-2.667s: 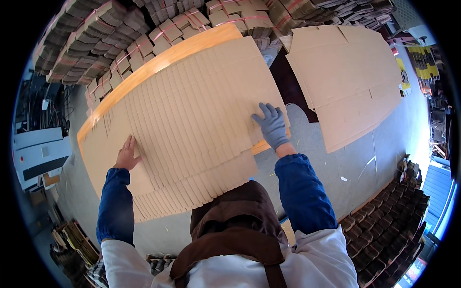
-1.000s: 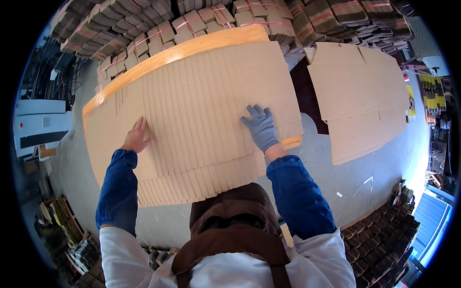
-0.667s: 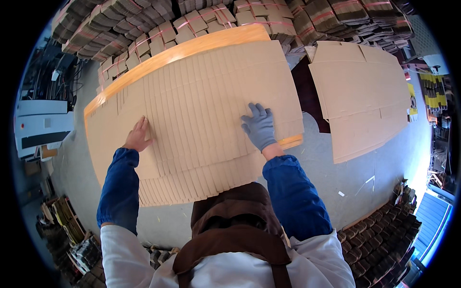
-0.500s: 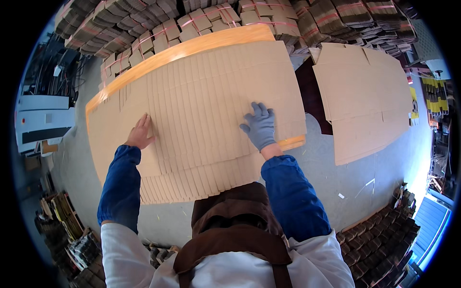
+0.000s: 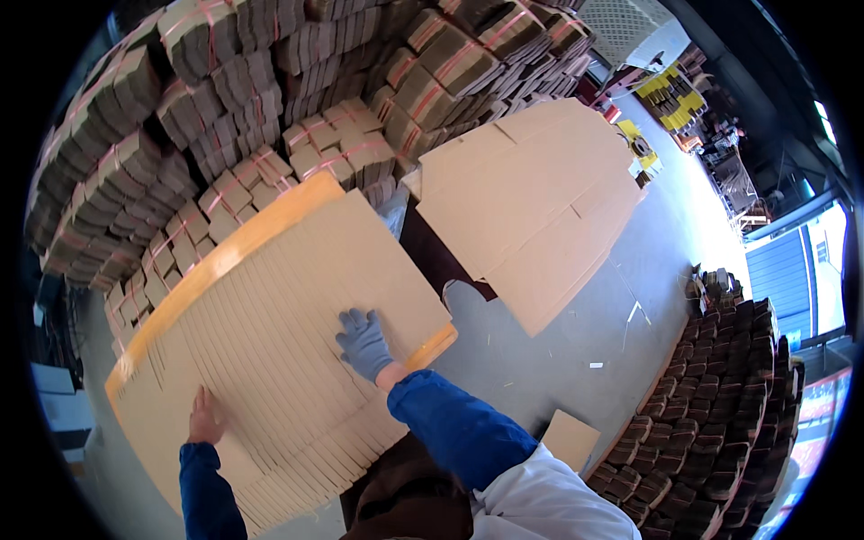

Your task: The person aligns a large corrugated cardboard sheet on a work surface, then uses a brush to apply a white adhesive in a zigzag pattern across the surface. The person repeatedly dips the brush into a small container to reload adhesive and continues spreading it over the cardboard.

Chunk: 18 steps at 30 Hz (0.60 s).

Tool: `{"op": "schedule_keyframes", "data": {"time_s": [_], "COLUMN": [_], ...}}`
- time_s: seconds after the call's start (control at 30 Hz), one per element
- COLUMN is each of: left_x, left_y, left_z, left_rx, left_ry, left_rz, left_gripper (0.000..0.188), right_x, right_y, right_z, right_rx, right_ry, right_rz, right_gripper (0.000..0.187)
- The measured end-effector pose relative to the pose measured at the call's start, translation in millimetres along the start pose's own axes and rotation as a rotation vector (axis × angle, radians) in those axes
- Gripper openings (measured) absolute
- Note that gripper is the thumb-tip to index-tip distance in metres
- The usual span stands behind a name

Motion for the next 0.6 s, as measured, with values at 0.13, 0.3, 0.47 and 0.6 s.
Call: {"op": "schedule_keyframes", "data": {"time_s": [0.13,0.3,0.47,0.6], "left_x": [5.8,1.7,2.7,10.5], "left_y": [-1.0,-3.4,-0.7,3.3], "left_z": [0.1,1.3,-6.3,-4.0], "left_rx": [0.033,0.039,0.023,-0.037], "left_ry": [-0.009,0.028,0.039,0.006], "left_rz": [0.019,0.004,-0.009,-0.049], "left_gripper": [0.108,0.108,0.109,0.096], "right_x": [1.8,-0.9,-3.8,5.3], "right_y": [1.2,2.4,-1.1,-4.5], "right_z": [0.8,-0.1,-3.5,-14.5], "right_rx": [0.02,-0.008,-0.03,-0.171], "right_ry": [-0.005,-0.02,0.003,0.086], "right_rz": [-0.014,-0.024,-0.02,0.017], "right_gripper": [0.044,0.045,0.045,0.049]}}
Point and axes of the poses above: each hand's wrist, its own y-axis away from the middle knuckle, its own z-axis out of the back of the hand, x = y × z, the point moved 9 cm from there along -y, towards the middle knuckle, and after that the axes turned 10 degrees about -z, right-handed, at the moved point
